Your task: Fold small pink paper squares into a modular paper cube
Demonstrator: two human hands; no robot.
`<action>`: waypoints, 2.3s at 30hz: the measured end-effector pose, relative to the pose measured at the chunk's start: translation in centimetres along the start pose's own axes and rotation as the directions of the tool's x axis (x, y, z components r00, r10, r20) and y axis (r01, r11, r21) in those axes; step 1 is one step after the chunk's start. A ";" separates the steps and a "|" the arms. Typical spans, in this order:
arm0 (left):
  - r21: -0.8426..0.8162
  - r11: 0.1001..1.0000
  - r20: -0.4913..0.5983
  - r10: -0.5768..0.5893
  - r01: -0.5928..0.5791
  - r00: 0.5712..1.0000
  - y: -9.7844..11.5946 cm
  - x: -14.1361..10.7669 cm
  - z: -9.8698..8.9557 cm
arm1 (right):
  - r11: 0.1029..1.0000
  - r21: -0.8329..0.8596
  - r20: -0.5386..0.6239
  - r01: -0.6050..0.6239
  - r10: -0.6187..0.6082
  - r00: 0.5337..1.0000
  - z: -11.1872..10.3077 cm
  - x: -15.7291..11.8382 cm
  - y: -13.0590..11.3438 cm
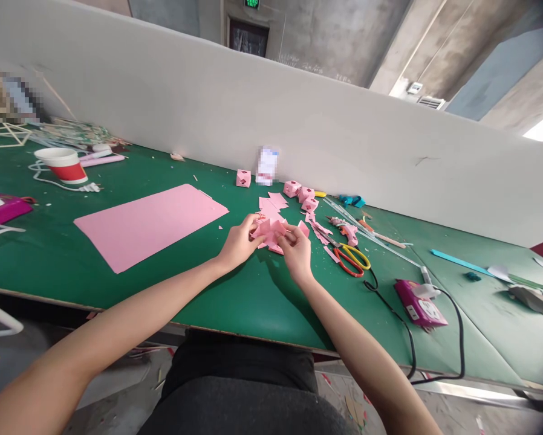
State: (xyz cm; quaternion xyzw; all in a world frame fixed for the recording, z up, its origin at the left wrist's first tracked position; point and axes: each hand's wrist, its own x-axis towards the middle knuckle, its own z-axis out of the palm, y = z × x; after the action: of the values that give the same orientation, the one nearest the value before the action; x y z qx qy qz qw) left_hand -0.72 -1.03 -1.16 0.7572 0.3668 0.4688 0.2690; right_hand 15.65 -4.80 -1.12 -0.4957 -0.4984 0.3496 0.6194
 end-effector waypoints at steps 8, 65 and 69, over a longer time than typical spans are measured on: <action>0.204 0.924 -0.067 0.344 -0.324 0.937 0.1 -0.2 -0.3 | 0.998 0.053 -0.064 -0.046 0.049 0.997 0.1 0.1 -0.1; -0.350 0.929 0.021 -0.118 0.118 0.993 0.4 0.5 -0.3 | 0.994 -0.010 0.241 -0.110 0.109 0.964 -0.3 0.1 -1.3; -0.262 0.960 0.016 -0.095 0.096 0.995 0.5 0.4 -0.4 | 0.998 -0.036 0.248 -0.048 0.055 0.967 -0.3 0.3 -1.0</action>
State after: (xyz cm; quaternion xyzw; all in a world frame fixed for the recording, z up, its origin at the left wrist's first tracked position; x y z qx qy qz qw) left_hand -0.81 -0.96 -0.44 0.6973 0.3371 0.4984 0.3896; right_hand 15.96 -4.82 -0.12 -0.4698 -0.5642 0.4178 0.5352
